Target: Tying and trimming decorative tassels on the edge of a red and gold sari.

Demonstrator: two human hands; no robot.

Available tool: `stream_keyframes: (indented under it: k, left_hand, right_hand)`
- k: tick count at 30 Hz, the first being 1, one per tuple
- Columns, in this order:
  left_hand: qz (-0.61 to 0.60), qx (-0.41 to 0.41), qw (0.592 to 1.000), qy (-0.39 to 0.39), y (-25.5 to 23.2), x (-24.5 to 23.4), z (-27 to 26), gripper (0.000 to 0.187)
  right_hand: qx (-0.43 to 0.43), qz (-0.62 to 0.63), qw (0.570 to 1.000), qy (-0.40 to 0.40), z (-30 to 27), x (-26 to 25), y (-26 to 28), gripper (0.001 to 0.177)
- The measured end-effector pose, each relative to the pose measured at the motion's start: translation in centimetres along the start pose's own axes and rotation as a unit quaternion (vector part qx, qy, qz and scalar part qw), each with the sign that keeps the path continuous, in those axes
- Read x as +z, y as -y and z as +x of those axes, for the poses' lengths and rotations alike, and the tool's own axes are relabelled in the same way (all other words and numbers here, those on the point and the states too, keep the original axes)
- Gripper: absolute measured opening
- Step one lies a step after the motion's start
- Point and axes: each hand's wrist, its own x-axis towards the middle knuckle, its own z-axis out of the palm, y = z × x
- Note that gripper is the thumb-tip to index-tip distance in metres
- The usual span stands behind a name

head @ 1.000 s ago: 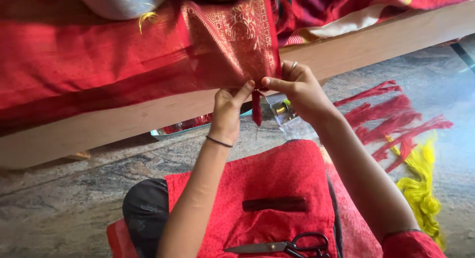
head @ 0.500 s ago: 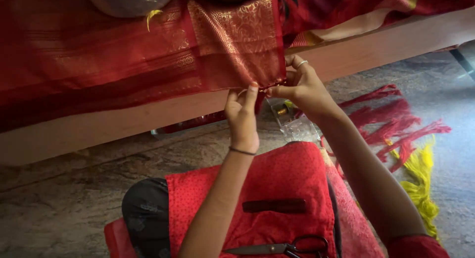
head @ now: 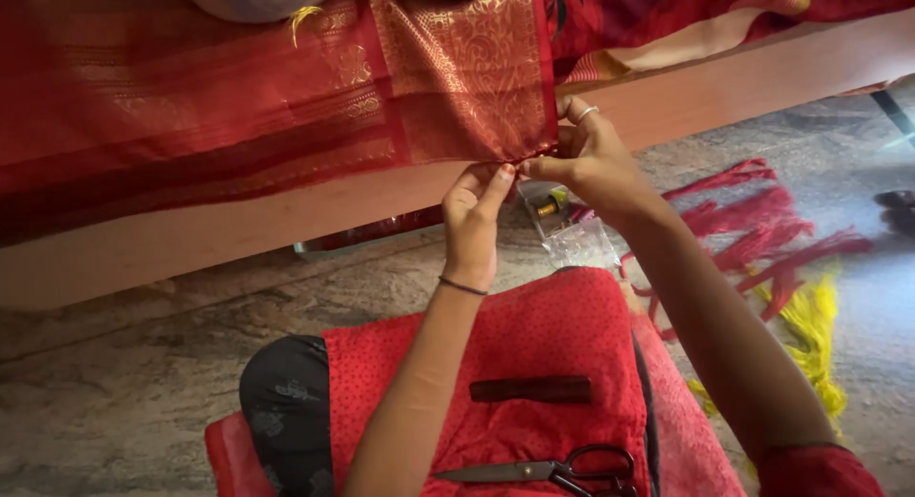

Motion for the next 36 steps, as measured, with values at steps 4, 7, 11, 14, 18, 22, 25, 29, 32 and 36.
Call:
stream_keyframes:
  k: [4,7,11,14,18,22,25,29,32,36]
  left_hand:
    - [-0.074,-0.017,0.993,0.094,-2.6,-0.5,1.1,0.02]
    - [-0.051,-0.075,0.988,0.126,-2.8,-1.5,2.5,0.023]
    - [0.065,-0.041,0.987,0.144,-2.1,-2.5,3.4,0.027]
    - [0.096,-0.048,0.982,0.154,-2.6,-2.4,3.4,0.028]
    - [0.197,-0.026,0.972,0.124,-2.2,-2.3,2.2,0.032]
    - [0.263,0.039,0.959,0.094,-2.6,-2.0,1.2,0.029]
    - [0.243,0.031,0.964,0.101,-2.6,-1.9,0.6,0.026]
    - [0.215,0.05,0.97,0.104,-2.3,-2.4,0.0,0.025]
    - [0.211,0.05,0.97,0.108,-2.0,-2.9,-0.3,0.029]
    - [0.243,0.01,0.967,0.074,-3.4,-1.9,-0.5,0.028]
  right_hand:
    - [-0.008,-0.043,0.999,0.012,-1.0,-0.7,-0.8,0.036]
    - [0.053,-0.121,0.991,0.021,-2.8,-1.3,-3.8,0.021]
    - [0.064,-0.401,0.894,0.192,-9.2,-2.3,-12.3,0.015]
    - [0.023,-0.421,0.785,0.454,-17.8,-3.1,-22.0,0.021]
    - [0.116,-0.468,0.664,0.571,-26.7,0.8,-21.0,0.022]
    - [0.032,-0.526,0.643,0.556,-33.8,-0.8,-29.7,0.015]
    - [-0.046,-0.548,0.647,0.528,-34.3,-0.8,-27.9,0.015]
    - [-0.034,-0.505,0.729,0.462,-31.7,-0.9,-22.6,0.024]
    - [0.107,-0.457,0.759,0.451,-31.1,-1.3,-20.5,0.045]
    - [0.186,-0.459,0.74,0.456,-30.5,-1.9,-19.2,0.056]
